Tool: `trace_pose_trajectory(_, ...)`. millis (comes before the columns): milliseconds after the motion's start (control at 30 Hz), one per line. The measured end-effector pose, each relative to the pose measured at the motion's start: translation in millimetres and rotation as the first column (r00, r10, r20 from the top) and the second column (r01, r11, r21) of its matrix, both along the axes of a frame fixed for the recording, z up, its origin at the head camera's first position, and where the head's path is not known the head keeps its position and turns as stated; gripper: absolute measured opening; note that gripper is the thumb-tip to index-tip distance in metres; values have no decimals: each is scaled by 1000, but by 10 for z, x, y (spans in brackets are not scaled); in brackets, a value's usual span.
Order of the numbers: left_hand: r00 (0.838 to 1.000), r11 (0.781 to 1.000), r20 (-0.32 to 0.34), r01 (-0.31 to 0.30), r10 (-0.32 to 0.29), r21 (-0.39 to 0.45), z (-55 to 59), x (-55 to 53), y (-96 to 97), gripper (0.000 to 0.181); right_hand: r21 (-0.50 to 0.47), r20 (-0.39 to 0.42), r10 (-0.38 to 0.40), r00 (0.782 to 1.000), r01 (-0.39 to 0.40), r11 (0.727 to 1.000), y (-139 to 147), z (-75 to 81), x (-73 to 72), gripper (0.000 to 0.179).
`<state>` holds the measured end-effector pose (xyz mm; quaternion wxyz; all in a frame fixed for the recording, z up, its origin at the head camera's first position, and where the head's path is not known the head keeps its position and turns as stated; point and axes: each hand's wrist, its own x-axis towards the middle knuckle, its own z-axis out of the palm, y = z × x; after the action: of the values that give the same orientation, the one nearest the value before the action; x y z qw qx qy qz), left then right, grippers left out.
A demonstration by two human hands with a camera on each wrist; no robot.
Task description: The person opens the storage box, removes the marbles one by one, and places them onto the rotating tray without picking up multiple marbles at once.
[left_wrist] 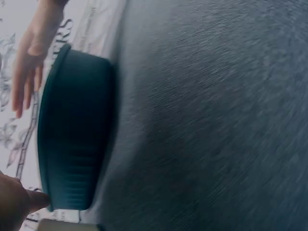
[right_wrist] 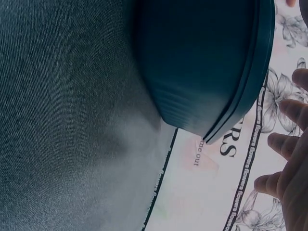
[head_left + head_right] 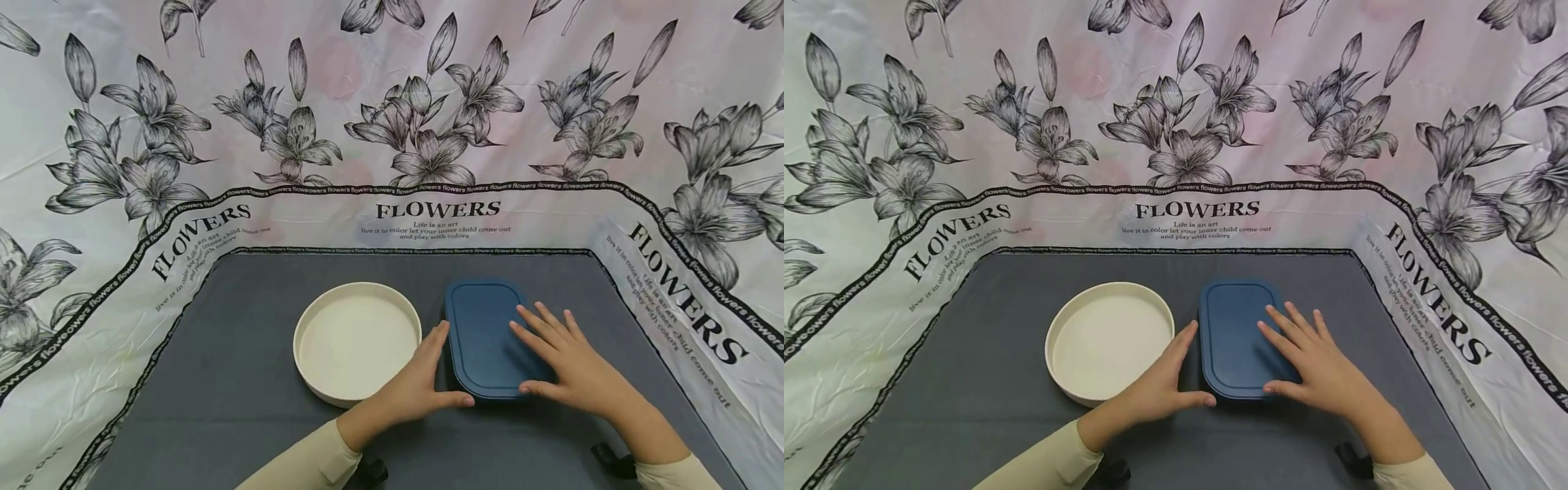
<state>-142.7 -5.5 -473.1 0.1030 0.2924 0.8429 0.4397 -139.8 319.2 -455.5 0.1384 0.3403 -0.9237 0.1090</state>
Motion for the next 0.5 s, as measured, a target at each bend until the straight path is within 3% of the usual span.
trace_pose_trajectory(167,1000,1000,15,27,-27,-12,-153,18,111,128,19,7,3,1000,-3,1000,-35,-9,26,104)
trace_pose_trajectory(500,993,998,111,-51,45,47,-327,-22,293,144,27,17,37,999,-38,999,-122,-32,44,102)
